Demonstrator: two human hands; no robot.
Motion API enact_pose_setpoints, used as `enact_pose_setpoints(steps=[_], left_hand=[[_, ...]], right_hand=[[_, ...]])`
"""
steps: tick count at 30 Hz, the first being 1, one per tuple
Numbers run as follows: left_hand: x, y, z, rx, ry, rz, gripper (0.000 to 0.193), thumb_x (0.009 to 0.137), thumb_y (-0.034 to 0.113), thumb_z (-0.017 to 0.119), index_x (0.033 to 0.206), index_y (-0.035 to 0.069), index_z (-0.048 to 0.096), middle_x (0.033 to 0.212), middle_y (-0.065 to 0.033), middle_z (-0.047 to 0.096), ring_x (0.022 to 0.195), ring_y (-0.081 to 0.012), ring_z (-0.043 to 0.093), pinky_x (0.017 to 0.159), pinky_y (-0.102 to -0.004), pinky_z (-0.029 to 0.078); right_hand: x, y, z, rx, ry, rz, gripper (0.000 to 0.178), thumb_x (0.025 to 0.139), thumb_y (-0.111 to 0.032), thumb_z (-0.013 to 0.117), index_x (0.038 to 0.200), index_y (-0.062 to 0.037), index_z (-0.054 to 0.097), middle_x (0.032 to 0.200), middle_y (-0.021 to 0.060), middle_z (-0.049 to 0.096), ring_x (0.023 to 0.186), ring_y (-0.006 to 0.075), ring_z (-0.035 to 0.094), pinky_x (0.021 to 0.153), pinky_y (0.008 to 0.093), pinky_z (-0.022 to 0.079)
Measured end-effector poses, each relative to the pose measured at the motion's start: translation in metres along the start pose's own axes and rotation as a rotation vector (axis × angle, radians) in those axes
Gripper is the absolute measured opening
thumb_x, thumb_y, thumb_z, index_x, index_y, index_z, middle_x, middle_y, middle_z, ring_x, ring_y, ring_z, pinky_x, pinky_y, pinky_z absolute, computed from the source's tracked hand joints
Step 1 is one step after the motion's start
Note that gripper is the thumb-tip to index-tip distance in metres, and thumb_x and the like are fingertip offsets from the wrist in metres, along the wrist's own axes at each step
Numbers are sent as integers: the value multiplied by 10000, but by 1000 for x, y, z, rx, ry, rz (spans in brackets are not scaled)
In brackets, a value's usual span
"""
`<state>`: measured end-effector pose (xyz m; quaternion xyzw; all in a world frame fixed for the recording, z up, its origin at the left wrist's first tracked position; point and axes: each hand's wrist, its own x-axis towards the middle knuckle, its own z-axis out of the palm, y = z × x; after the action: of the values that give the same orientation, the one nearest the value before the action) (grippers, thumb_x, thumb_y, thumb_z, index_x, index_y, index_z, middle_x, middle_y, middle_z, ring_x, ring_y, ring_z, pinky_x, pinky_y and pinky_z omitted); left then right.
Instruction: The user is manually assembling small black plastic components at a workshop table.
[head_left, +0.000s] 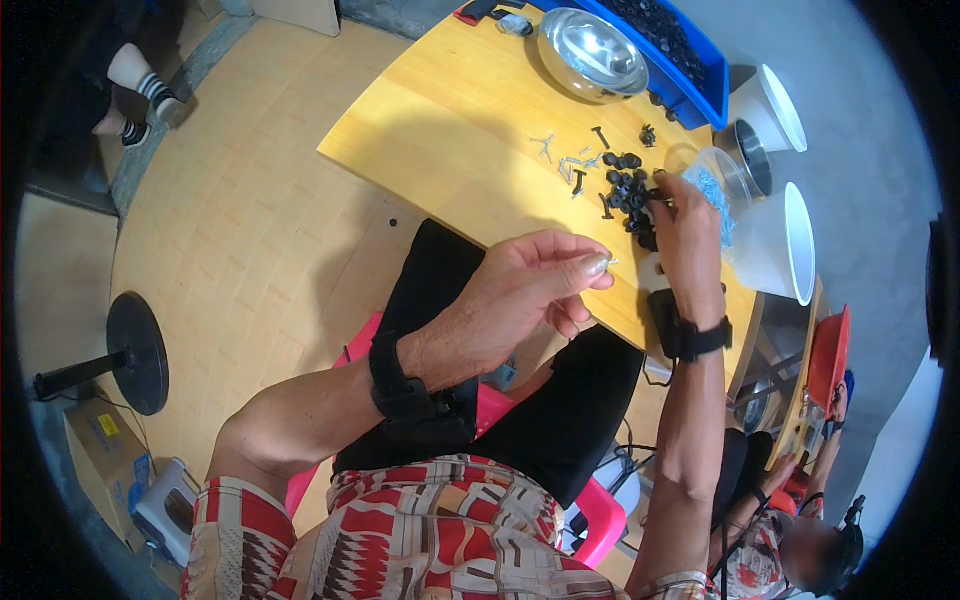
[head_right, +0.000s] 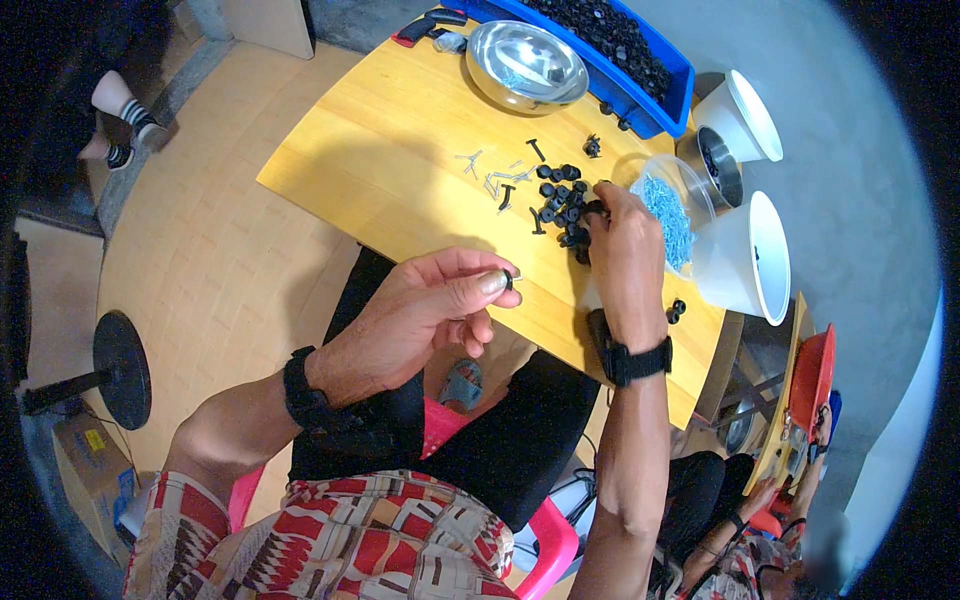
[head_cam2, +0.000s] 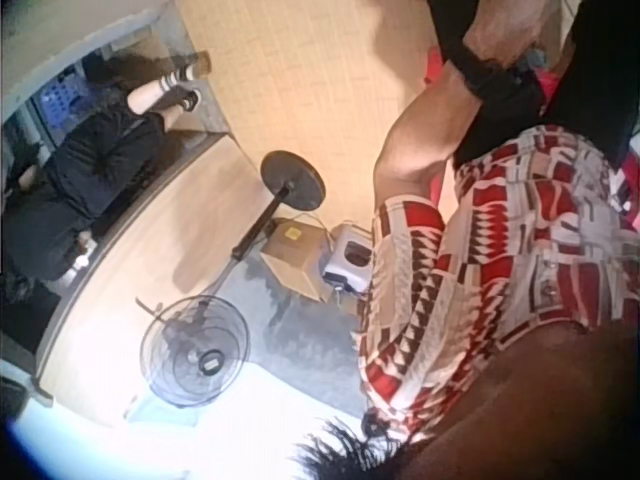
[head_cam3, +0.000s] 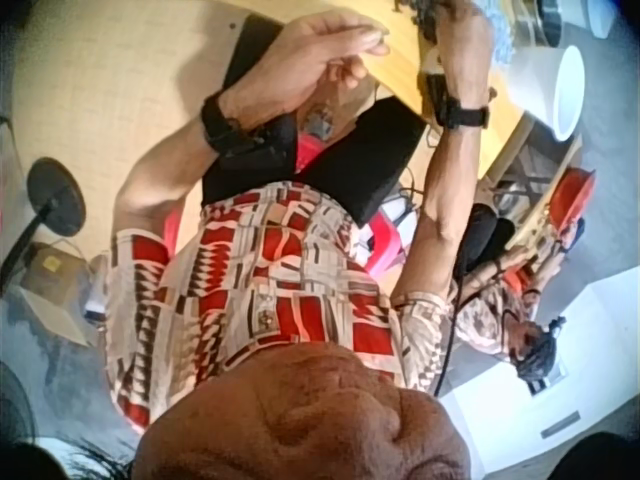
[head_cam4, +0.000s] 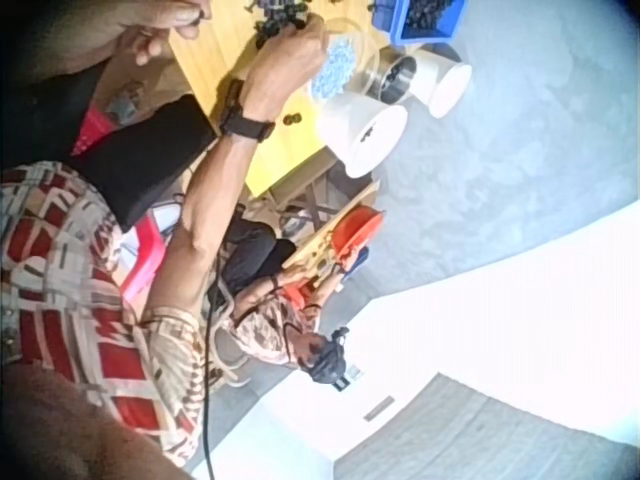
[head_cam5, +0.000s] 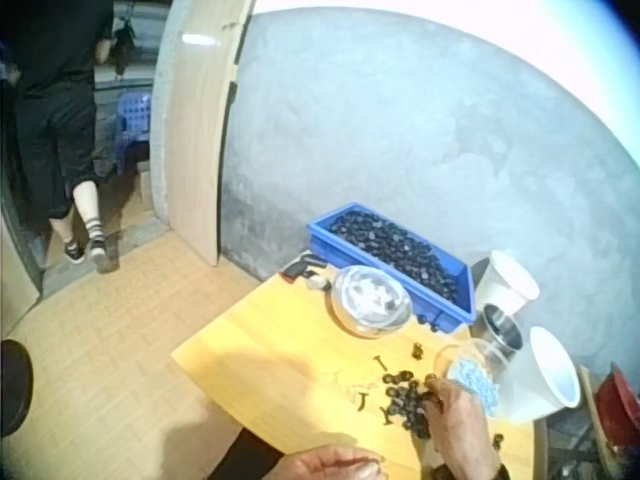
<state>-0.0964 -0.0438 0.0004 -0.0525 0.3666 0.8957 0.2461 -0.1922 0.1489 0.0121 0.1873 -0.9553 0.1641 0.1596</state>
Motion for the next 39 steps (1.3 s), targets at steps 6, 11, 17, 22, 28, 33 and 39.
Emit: enact_pose_setpoints(steps=[6,11,17,22,28,33,39], left_hand=[[2,-3,-5,26,7,2,253,871,191,538,1061,24,536,910,-90,606,606,-68,549,546,-206,479],[-1,-5,-2,24,1,33,239,866,161,544,1066,29,537,909,-87,613,614,-68,549,542,-209,480],[0,-6,-1,17,-11,49,251,855,142,561,1076,27,535,922,-72,616,630,-73,550,540,-210,479],[-6,-8,4,68,-59,53,267,859,143,556,1094,18,532,911,-60,614,626,-70,544,545,-203,474],[-13,-14,14,199,-132,33,263,861,138,553,1090,10,539,883,-55,610,621,-68,542,551,-200,468],[-19,-26,21,202,-211,10,258,858,122,556,1088,7,539,808,-41,600,623,-71,542,555,-208,464],[-24,-34,28,195,-267,0,247,853,111,561,1077,9,540,718,-32,580,625,-88,547,573,-220,465]], right_hand=[[-23,-34,-20,722,-71,464,388,783,43,542,1164,-22,498,1003,89,594,667,91,535,501,208,454],[-33,-43,-32,917,-99,431,415,788,31,568,1187,-23,469,1029,81,574,656,61,515,471,175,433],[-50,-59,-39,1012,-116,431,338,778,11,606,1107,11,527,999,81,574,642,50,502,483,175,425],[-78,-66,-47,938,-107,460,297,771,-20,632,1059,9,562,858,28,533,634,43,485,492,168,422],[-109,-70,-52,757,68,286,277,774,-60,642,1035,2,574,809,24,511,602,55,486,476,174,409],[-127,-74,-60,754,161,297,290,742,-80,679,1003,5,584,784,38,528,619,79,498,516,192,410],[-142,-75,-67,642,177,253,307,695,-127,718,956,-7,607,773,56,557,661,128,506,599,237,422]])
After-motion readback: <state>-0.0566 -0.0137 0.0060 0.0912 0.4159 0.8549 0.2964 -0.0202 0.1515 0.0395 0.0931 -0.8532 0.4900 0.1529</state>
